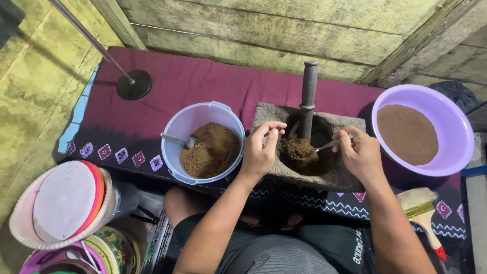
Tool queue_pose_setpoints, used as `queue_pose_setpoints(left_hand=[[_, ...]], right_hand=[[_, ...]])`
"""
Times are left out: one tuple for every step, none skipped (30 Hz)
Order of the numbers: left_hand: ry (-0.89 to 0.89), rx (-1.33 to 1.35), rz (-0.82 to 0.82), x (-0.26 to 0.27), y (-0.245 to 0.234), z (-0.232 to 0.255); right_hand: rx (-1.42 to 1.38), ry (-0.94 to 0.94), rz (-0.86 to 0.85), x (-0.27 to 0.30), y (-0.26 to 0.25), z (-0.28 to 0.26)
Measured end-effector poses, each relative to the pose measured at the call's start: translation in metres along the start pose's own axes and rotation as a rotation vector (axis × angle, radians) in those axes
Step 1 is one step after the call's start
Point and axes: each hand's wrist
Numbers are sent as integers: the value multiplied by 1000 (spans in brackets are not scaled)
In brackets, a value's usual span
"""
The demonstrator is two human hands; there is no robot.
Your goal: Transferring brown powder from a stone mortar to a plastic bucket using a spoon and stirring the mixture.
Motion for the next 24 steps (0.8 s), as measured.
queue_pose_setpoints(left_hand=[[0, -1, 1, 0, 0, 0], [7, -4, -4, 1, -1, 0], [14, -8, -9, 1, -1, 0], [14, -8, -7, 1, -1, 0], [22, -3, -10, 1, -2, 0], [31, 2, -14, 2, -2, 0], [31, 1, -13, 1, -2, 0], [34, -6, -18, 1, -2, 0], [38, -12, -21, 1, -2, 0], [39, -12, -19, 0, -2, 0], [39, -15, -26, 1, -3, 0], [40, -17, -33, 1, -3, 0], [41, -15, -32, 0, -3, 0], [42, -16, -32, 0, -2, 0], [42, -18, -37, 0, -2, 0], [40, -18, -38, 0, -3, 1], [21, 24, -29, 0, -4, 2], [1, 65, -20, 0, -4, 4], [3, 64, -20, 0, -6, 7], [-38, 114, 6, 0, -8, 11], [-76, 163, 34, -1, -11, 15], [-71, 161, 37, 1, -14, 12], [-108, 208, 72, 3, -18, 10], [-145, 256, 108, 5, -21, 7]], right_hand=[[-1, -1, -1, 0, -1, -1], [19, -9, -7, 1, -1, -1], [38, -17, -13, 1, -2, -2], [38, -18, -14, 0, -2, -2], [61, -31, -17, -1, -3, -3], [84, -44, -20, -2, -3, -3], [83, -45, -20, -2, -4, -3], [87, -67, 2, -2, -4, -4], [91, -89, 23, -3, -5, -4], [91, -91, 23, -4, -6, 0], [112, -150, 61, -3, -8, 4], [132, -209, 99, -3, -9, 8], [134, -210, 98, -3, -10, 14], [240, -325, 123, -3, -12, 19], [344, -437, 147, -1, -13, 25], [344, -435, 147, 3, -15, 22], [317, -550, 170, 6, -19, 19], [288, -665, 195, 9, -22, 16], [287, -666, 197, 15, -22, 15], [269, -711, 208, 20, -21, 14], [249, -759, 221, 24, -20, 12], [246, -764, 224, 29, -20, 15], [212, -733, 203, 34, -19, 18], [177, -701, 181, 38, -18, 21]])
Point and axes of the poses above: each hand's wrist, its own x-axis away from the middle knuckle, its own y-axis out of the palm, z = x × y, and after that the axes turned 7 degrees about y, right-handed
